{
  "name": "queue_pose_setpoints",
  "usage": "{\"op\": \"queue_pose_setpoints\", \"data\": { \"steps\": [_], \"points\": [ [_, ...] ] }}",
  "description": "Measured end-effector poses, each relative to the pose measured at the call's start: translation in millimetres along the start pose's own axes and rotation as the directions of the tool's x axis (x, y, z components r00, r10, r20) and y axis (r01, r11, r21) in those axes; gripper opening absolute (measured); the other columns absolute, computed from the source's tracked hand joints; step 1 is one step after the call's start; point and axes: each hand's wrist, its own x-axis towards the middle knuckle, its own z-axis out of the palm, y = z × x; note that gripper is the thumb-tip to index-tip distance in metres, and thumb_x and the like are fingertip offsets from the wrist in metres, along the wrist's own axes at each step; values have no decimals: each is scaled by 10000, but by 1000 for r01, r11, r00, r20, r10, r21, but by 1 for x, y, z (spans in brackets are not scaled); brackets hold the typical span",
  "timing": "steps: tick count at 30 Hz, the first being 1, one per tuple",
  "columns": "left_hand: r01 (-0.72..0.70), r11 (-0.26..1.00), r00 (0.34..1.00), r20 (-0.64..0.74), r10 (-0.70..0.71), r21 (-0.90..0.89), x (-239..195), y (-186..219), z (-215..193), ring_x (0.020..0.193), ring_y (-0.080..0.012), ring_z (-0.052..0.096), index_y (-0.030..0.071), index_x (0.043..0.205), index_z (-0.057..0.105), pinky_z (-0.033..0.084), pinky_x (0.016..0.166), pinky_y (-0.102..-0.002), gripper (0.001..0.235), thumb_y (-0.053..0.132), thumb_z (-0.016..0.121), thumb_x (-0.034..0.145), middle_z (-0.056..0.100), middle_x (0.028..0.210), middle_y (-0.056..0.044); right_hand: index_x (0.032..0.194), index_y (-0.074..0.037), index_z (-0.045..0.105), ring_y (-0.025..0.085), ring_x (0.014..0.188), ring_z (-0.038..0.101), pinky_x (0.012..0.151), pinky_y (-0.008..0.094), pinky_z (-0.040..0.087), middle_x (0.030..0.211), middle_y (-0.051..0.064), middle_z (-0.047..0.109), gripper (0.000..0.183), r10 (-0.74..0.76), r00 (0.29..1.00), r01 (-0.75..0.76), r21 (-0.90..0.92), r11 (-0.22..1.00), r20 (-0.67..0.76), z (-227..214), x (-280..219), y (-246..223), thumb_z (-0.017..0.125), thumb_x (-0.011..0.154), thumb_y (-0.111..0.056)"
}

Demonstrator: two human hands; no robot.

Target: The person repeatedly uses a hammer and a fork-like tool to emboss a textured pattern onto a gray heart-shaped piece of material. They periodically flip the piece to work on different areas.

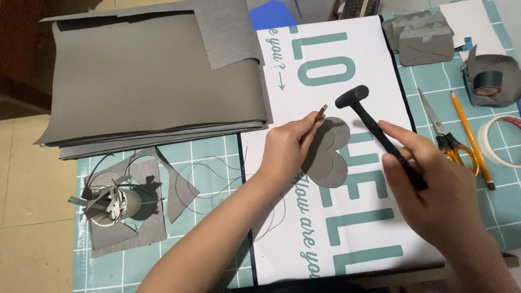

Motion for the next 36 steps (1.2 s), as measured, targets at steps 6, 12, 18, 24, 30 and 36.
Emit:
{"op": "queue_pose_setpoints", "data": {
  "steps": [6,12,18,24,30,36],
  "points": [
    [-61,996,997,-37,64,71,-1,-2,3,586,-130,365,108,1048,738,397,519,-263,141,172,613,1051,540,667,19,1393,46,696,149,755,633,680,279,450,1314,160,767,347,-211,956,198,-81,977,-202,3,2,-4,575,1122,-134],
    [-34,999,998,-46,34,15,3,1,2,608,-95,544,77,1015,739,505,584,-262,156,183,625,1034,763,868,34,1137,-20,748,145,827,692,617,272,467,1336,106,746,202,-280,951,272,-76,959,-131,11,-1,4,569,1089,-100],
    [-33,999,999,-25,33,-13,3,7,-4,637,-141,302,65,838,626,358,529,-265,237,176,595,1046,383,667,9,1369,-116,733,143,548,445,517,325,348,823,-5,678,309,-207,978,198,-174,965,-35,13,0,5,611,1091,-171],
    [45,999,999,24,-46,20,2,6,-4,604,-137,426,164,1151,729,423,570,-260,161,203,607,1053,563,680,17,1437,249,707,320,744,571,665,412,411,1368,400,750,339,-247,895,213,-131,968,-372,21,-12,20,531,1197,86],
    [39,999,997,63,-39,8,3,14,-10,609,-143,427,153,1070,676,422,585,-259,100,174,578,1064,525,675,13,1447,277,566,273,851,589,763,349,461,1419,432,641,302,-89,899,194,209,958,-430,25,-7,20,549,1178,139],
    [54,998,997,55,-52,-18,9,13,-12,602,-113,473,94,1021,730,453,584,-265,168,189,594,1048,598,684,28,1338,142,695,219,894,674,763,310,476,1304,265,734,268,-158,937,190,78,979,-311,21,-4,10,616,1102,42]
  ]
}}
